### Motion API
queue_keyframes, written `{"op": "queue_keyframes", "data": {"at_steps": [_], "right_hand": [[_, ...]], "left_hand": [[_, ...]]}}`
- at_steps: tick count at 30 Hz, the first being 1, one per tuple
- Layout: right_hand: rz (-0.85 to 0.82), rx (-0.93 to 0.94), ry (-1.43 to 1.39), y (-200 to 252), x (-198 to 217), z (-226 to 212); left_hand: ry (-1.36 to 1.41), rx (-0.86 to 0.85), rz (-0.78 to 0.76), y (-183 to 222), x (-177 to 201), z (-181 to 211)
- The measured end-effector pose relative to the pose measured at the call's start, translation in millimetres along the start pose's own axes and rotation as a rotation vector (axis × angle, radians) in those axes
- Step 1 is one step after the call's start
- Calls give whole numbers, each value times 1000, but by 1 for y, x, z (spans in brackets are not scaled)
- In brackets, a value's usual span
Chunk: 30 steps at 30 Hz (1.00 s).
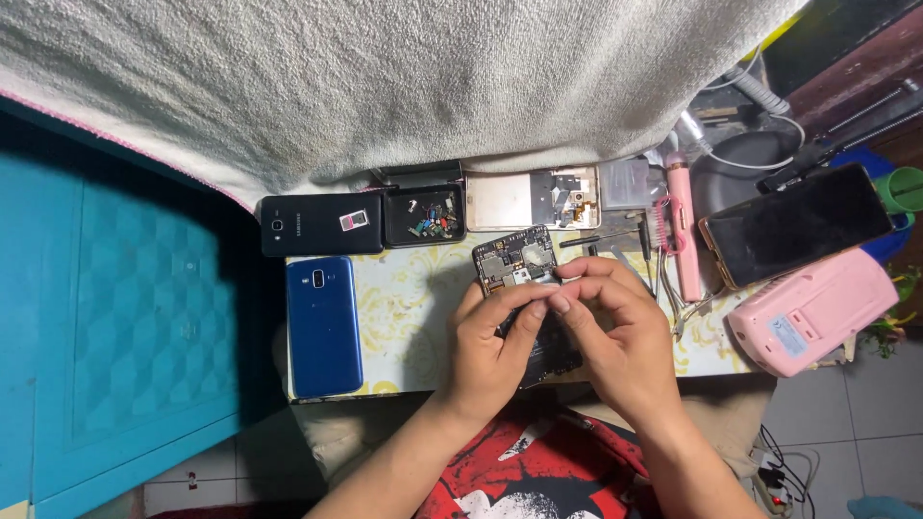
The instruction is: Reassembling a smartphone by connecting internal ribbon cables, placing the motherboard, and attaching the back cover.
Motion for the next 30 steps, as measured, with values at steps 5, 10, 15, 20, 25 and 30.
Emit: {"op": "queue_keyframes", "data": {"at_steps": [5,10,15,20,25,30], "right_hand": [[13,-74,22,2,7,10],[-62,-122,-54,-4,8,22],[-124,-153,22,-1,10,13],[-41,191,585,-8,34,-4],[-78,334,942,2,23,5],[44,340,1049,7,19,15]], "left_hand": [[-17,23,-17,3,-1,-11],[-16,56,-1,4,-3,-23],[-278,44,-83,4,-7,-22],[-214,120,-102,4,-5,-35],[-189,121,-124,3,-7,-37],[-5,74,4,2,-2,-29]]}}
Point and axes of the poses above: each hand's wrist, its own y-axis away from the middle knuckle, its own x-axis out of the back of the hand, z = x × y, the point moved 7 cm from there along -y, towards the middle knuckle, and after that the axes turned 8 degrees about -y, right-handed, at the moved point
